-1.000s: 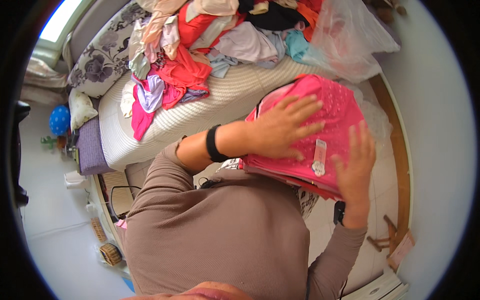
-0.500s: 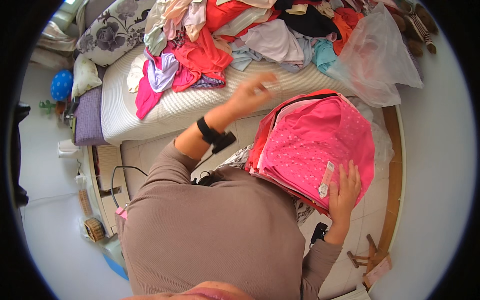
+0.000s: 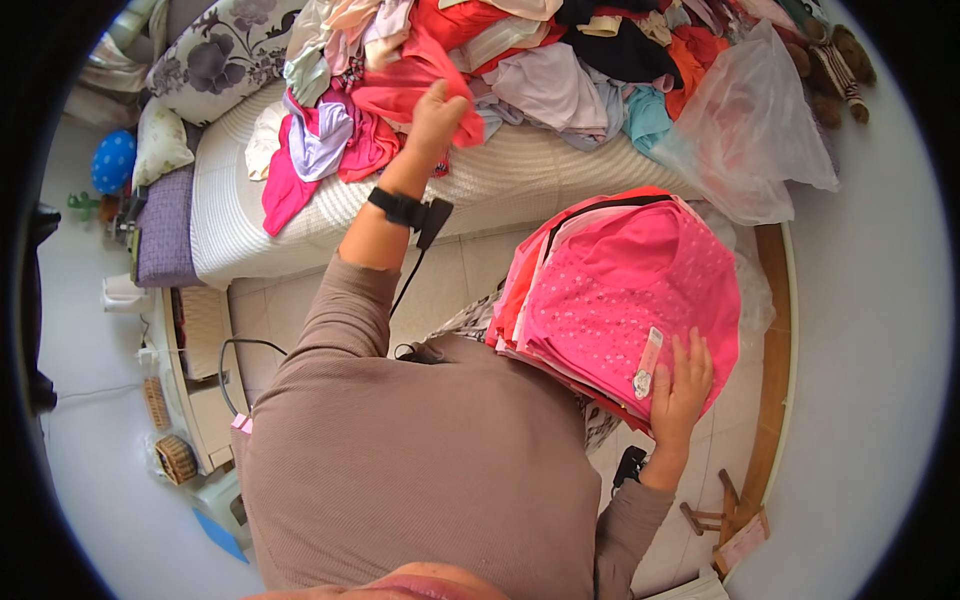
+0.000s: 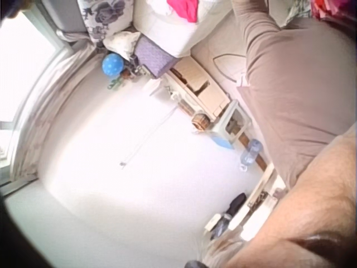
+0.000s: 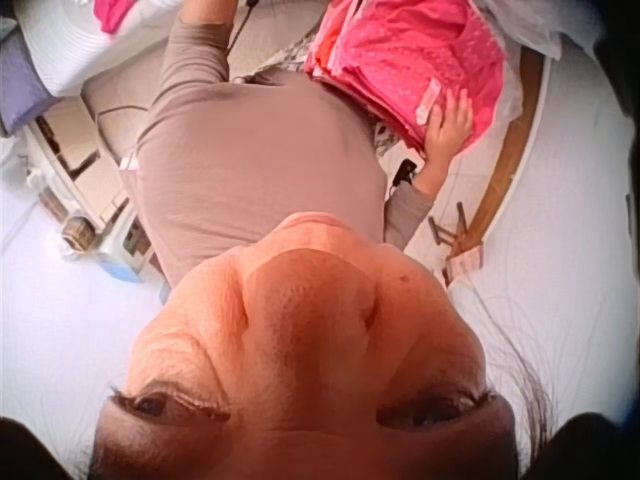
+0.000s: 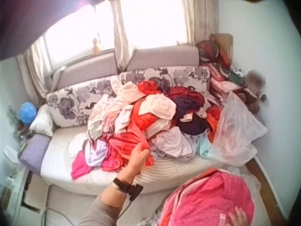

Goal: The person folds various garments including pink, red, and black items by hand and stacks them into a neat pile on the bed. The person repeatedly picks up each item, aligns edges, and places it on top of the growing stack.

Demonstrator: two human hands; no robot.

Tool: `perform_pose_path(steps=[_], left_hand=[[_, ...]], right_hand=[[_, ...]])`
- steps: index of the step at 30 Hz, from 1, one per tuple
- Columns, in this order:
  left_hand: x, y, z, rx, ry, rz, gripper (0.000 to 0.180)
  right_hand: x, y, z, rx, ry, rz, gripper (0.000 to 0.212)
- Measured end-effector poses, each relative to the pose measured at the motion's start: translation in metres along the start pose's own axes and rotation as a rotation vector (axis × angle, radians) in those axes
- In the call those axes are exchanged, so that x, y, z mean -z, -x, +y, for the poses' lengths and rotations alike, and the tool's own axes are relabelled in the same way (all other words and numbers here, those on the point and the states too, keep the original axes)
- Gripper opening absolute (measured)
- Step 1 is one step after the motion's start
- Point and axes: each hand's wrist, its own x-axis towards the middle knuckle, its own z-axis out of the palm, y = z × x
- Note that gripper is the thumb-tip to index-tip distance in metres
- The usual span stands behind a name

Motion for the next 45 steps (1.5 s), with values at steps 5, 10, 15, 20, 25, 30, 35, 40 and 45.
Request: perform_pose_path(steps=[5,10,15,20,25,30,35,40,45], left_hand=[[-0.058,0.083,0.037,-0.276,-0.373,-0.385,0.025],[-0.093,0.085,0.006,-0.11,-0.517,-0.816,0.072],[-0.081,0.068,-0.017,0.013,-0.081,-0.662,0.022],[-0.046,0.02,-0.044,-0.712,-0.792,-0.221,0.025],[-0.035,-0.013,-0.04,-0.533,-1.156,-0.546,0.024],[-0.015,-0.038,0.067,0.127,-0.417,-0.98,0.018],[-0.007,-0.011,0.171,0.092,0.191,-0.762,0.031],[-0.017,0.025,0.26,-0.057,0.76,-0.733,0.022],[-0.034,0.067,0.33,-0.232,0.858,-0.678,0.028]], right_hand=[[0.001,-0.003,0.0,-0.008,-0.012,-0.005,0.042],[0.003,-0.001,-0.001,-0.01,0.006,-0.01,0.041],[0.003,0.002,-0.002,-0.012,0.017,0.02,0.04],[0.001,-0.001,-0.002,0.014,-0.011,0.054,0.039],[0.002,-0.001,0.0,0.021,-0.012,0.084,0.038],[0.009,-0.007,-0.011,-0.046,-0.061,0.141,0.034],[0.027,-0.02,-0.051,0.016,-0.163,0.291,0.028],[0.027,-0.047,-0.101,0.22,-0.49,0.25,0.026],[0.024,-0.07,-0.143,0.273,-0.772,0.15,0.036]])
